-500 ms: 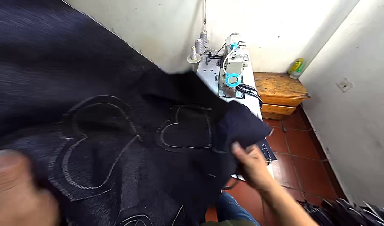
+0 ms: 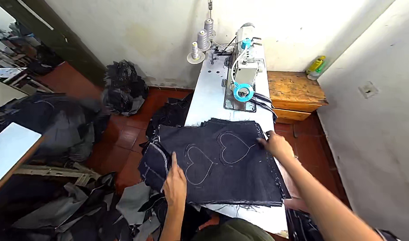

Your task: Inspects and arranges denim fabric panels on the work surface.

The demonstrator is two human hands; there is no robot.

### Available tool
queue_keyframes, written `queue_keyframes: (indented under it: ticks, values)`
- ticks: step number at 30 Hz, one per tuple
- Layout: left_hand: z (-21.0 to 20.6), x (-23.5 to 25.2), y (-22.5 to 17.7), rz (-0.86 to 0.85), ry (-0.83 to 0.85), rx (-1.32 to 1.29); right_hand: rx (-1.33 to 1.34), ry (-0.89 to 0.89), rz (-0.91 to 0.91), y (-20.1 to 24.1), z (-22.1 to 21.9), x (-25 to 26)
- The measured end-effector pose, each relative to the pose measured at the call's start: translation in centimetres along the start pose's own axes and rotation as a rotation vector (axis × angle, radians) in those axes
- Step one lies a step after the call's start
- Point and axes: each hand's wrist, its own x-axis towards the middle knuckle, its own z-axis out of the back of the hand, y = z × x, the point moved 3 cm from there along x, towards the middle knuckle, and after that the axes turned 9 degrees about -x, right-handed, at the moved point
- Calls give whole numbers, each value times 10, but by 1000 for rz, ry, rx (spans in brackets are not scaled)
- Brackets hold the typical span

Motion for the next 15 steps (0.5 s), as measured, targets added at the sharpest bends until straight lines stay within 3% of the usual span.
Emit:
queue_keyframes:
  ticks: [2,6,8,11,14,15]
  values:
    - [1,7,-2,72,117,31,-6,6,61,44,-9,-28]
    - [14,40,-18,335,490,133,239,224,634,159,-66,-86]
    - [23,61,-19,412,678,47,288,324,814,209,-90,-105]
    - [63,78,6,464,816,-229,112,423,760,249,-105,-112]
    - [142,40,-1,408,764,-41,-139,464,668,266,-96,-114]
    - [148,14,2,438,869,26,-200,464,648,269,-94,-116]
